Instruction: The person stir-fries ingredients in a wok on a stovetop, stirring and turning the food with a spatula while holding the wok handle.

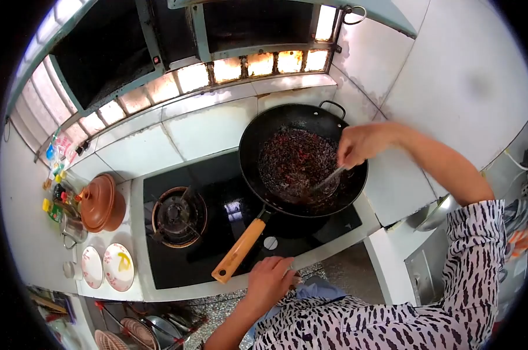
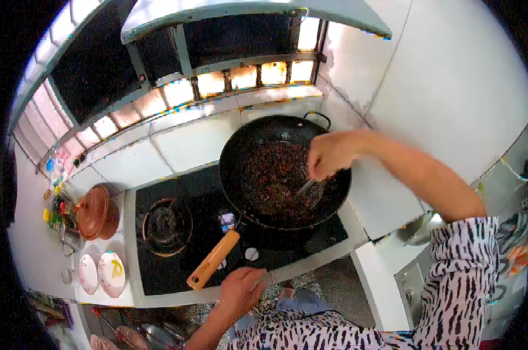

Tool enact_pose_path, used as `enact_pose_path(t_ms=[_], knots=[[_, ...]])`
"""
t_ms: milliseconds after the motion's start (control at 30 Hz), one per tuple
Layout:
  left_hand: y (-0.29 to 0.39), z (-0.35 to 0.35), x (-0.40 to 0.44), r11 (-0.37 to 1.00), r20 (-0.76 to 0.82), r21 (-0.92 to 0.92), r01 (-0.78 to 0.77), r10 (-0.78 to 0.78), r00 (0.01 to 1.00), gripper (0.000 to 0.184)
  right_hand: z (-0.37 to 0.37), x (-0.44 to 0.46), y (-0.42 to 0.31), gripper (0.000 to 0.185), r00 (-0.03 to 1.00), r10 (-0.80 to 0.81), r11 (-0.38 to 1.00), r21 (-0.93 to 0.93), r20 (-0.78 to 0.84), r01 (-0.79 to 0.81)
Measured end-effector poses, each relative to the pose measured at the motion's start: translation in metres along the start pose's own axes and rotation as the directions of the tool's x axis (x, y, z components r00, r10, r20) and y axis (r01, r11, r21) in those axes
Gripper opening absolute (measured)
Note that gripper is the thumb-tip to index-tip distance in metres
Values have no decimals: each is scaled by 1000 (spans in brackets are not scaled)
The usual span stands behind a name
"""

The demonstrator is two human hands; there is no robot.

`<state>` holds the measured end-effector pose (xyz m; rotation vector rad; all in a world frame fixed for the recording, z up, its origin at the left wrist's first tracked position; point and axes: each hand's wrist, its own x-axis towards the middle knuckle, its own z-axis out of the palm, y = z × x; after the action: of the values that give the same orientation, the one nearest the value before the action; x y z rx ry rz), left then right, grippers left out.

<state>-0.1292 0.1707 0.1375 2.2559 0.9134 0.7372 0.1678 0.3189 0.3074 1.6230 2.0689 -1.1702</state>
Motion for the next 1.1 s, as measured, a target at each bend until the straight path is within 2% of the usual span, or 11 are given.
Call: enact_pose_path(t_ms=[67,133,200,300,367,433,500,700,800,967,1100], knots=[[-27,36,2,989,-45,59,135,-133,990,38,23,14,-11,20,973,-176,980,-123,-152,158],[-41,51,11,966,-124,193,170,-148,981,40,44,50,-12,19,934,-132,967,-252,-331,48],[-54,64,18,922,-201,323,212,-152,968,42,48,100,8,18,781,-461,790,-596,-422,144],[-69,78,23,898,-225,384,213,-132,965,43,22,99,-1,15,686,-200,961,-276,-699,-2],[-75,81,27,885,-211,374,277,-210,955,35,-6,93,0,14,884,318,928,305,-344,-215],[-77,80,31,884,-198,356,305,-248,948,30,-1,78,39,11,860,394,528,846,-325,78],[-84,82,31,879,-191,336,338,-287,939,25,18,60,60,8,869,446,415,910,-212,9],[-104,90,34,846,-193,436,306,-245,950,24,153,10,48,15,922,384,-278,947,-46,163],[-102,85,37,859,-162,428,282,-234,959,22,173,-31,28,17,916,400,-330,930,-16,160],[-101,84,45,838,-73,355,414,-417,906,16,182,-90,12,19,891,449,-138,980,-67,144],[-108,86,45,817,-25,377,438,-463,886,17,185,-103,9,21,899,436,-122,986,-47,110]])
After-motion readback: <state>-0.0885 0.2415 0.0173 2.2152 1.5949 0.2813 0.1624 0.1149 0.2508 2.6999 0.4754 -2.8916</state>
